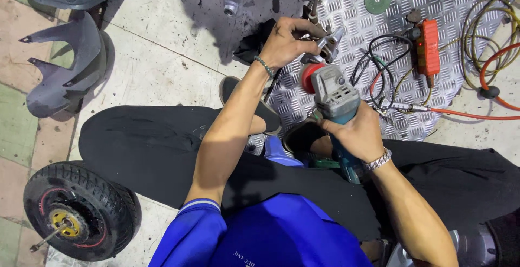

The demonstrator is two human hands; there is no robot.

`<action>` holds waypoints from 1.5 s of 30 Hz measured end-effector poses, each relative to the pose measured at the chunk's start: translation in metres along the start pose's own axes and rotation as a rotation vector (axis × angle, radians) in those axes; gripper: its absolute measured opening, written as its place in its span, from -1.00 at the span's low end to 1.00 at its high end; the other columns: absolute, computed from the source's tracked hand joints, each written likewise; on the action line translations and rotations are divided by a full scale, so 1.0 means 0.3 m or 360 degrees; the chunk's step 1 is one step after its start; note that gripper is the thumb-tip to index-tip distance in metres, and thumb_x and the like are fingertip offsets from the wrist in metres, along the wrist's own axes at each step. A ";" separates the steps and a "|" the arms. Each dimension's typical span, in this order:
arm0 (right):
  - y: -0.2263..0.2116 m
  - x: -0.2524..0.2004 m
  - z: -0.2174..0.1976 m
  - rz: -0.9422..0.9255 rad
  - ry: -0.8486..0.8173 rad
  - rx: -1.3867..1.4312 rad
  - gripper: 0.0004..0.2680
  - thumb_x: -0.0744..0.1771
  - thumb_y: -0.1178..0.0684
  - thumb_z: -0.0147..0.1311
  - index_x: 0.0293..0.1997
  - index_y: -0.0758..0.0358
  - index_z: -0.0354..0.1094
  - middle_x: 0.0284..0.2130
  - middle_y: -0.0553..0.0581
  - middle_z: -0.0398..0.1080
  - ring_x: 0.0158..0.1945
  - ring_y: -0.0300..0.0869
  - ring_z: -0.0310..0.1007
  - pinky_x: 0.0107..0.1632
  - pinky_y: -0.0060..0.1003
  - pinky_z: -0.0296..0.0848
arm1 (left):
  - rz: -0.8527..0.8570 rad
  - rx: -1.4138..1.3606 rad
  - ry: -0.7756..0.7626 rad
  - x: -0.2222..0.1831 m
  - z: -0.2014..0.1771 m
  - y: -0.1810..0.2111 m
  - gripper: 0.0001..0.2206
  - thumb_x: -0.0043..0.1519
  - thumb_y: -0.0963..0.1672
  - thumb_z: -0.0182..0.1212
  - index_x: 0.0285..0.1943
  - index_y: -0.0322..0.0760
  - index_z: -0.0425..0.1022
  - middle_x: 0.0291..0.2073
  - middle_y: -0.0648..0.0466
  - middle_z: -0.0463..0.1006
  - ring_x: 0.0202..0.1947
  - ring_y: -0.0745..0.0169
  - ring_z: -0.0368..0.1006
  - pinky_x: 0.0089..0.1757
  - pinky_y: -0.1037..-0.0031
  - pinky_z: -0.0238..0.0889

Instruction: Grinding a metal motorcycle part using an angle grinder

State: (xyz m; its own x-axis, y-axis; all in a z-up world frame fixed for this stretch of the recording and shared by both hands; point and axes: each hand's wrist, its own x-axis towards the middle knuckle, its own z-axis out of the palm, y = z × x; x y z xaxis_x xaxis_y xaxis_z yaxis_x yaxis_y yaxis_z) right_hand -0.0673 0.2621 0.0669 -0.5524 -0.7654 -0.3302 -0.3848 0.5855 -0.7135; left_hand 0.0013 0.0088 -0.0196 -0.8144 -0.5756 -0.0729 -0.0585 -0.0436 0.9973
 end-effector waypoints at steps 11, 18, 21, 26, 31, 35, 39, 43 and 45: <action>-0.032 0.008 -0.004 -0.0011 0.0002 -0.0021 -0.59 0.11 0.04 0.39 -0.08 0.49 0.40 -0.35 0.29 0.55 -0.39 0.00 0.54 -0.26 -0.20 0.49 | -0.0053 0.0029 0.0019 -0.004 -0.009 0.015 -0.73 -0.13 -0.23 0.44 -0.22 -0.22 0.73 -0.32 0.14 0.74 -0.29 0.33 0.59 -0.12 0.54 0.47; -0.064 0.001 0.022 -0.0152 -0.0007 -0.0001 -0.59 0.11 0.05 0.38 -0.08 0.50 0.39 -0.34 0.30 0.55 -0.41 0.01 0.54 -0.29 -0.19 0.50 | -0.0102 -0.0134 0.0006 -0.003 -0.006 0.024 -0.78 -0.10 -0.26 0.39 -0.25 -0.33 0.71 -0.43 0.11 0.68 -0.45 0.38 0.55 -0.28 0.62 0.49; -0.048 -0.008 0.014 -0.0209 0.0026 0.0028 -0.56 0.09 0.06 0.39 -0.06 0.51 0.38 -0.32 0.32 0.55 -0.37 0.05 0.55 -0.23 -0.17 0.50 | -0.0174 -0.0196 0.0054 0.007 -0.038 0.025 -0.77 -0.01 -0.21 0.35 -0.17 -0.35 0.70 -0.45 0.05 0.69 -0.45 0.35 0.55 -0.32 0.63 0.43; 0.013 -0.058 -0.002 -0.0202 0.0098 0.0098 -0.52 0.08 0.08 0.42 0.00 0.51 0.38 -0.29 0.31 0.55 -0.35 0.01 0.55 -0.21 -0.20 0.50 | -0.0283 -0.0801 0.0144 0.012 -0.072 0.000 -0.74 0.08 -0.23 0.30 -0.06 -0.55 0.61 -0.38 -0.05 0.63 -0.44 0.28 0.50 -0.32 0.56 0.38; 0.047 -0.099 -0.019 -0.0234 0.0263 0.0241 -0.56 0.11 0.09 0.41 -0.01 0.49 0.39 -0.21 0.31 0.52 -0.27 0.04 0.51 -0.10 -0.18 0.45 | -0.0285 -0.1493 0.0045 0.022 -0.018 -0.052 -0.77 0.18 -0.19 0.16 -0.05 -0.48 0.56 -0.28 0.00 0.57 -0.34 0.27 0.37 -0.26 0.48 0.24; 0.084 -0.113 -0.031 -0.0086 0.0349 0.0477 -0.67 0.15 0.14 0.38 -0.08 0.47 0.43 -0.23 0.23 0.56 -0.27 -0.06 0.54 -0.12 -0.25 0.46 | -0.0312 -0.1729 -0.0077 0.015 0.039 -0.065 -0.67 0.22 -0.18 0.12 0.12 -0.53 0.51 -0.09 -0.11 0.59 -0.17 0.10 0.43 -0.07 0.36 0.27; 0.094 -0.117 -0.053 -0.0061 0.0431 0.0438 -0.66 0.18 0.08 0.38 -0.07 0.50 0.43 -0.24 0.26 0.55 -0.29 -0.01 0.54 -0.16 -0.22 0.46 | -0.0358 -0.1607 0.0207 0.008 0.057 -0.047 -0.96 0.09 -0.18 0.26 -0.39 -0.26 0.52 -0.34 0.06 0.54 -0.31 0.20 0.36 -0.08 0.36 0.20; 0.113 -0.123 -0.057 0.0035 0.0475 0.0484 -0.65 0.17 0.10 0.39 -0.08 0.52 0.41 -0.25 0.28 0.54 -0.33 -0.02 0.52 -0.19 -0.22 0.46 | -0.0240 -0.1678 -0.0093 0.007 0.046 -0.043 -0.65 0.20 -0.19 0.14 0.13 -0.56 0.50 -0.11 -0.10 0.60 -0.14 0.11 0.44 0.02 0.39 0.23; 0.108 -0.127 -0.063 0.0033 0.0467 0.0468 -0.67 0.18 0.08 0.38 -0.11 0.50 0.43 -0.28 0.27 0.55 -0.34 -0.02 0.52 -0.20 -0.21 0.45 | -0.0252 -0.1587 -0.0064 0.002 0.037 -0.041 -0.65 0.20 -0.16 0.16 0.13 -0.54 0.49 -0.07 -0.13 0.57 -0.08 0.04 0.43 0.03 0.33 0.24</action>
State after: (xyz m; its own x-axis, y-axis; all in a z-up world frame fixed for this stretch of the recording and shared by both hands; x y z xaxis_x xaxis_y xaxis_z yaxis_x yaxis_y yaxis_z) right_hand -0.0726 0.3153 0.0681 -0.7616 -0.6206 -0.1867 -0.1670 0.4663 -0.8687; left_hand -0.0050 0.0182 -0.0320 -0.8592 -0.4768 -0.1858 0.3266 -0.7904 0.5182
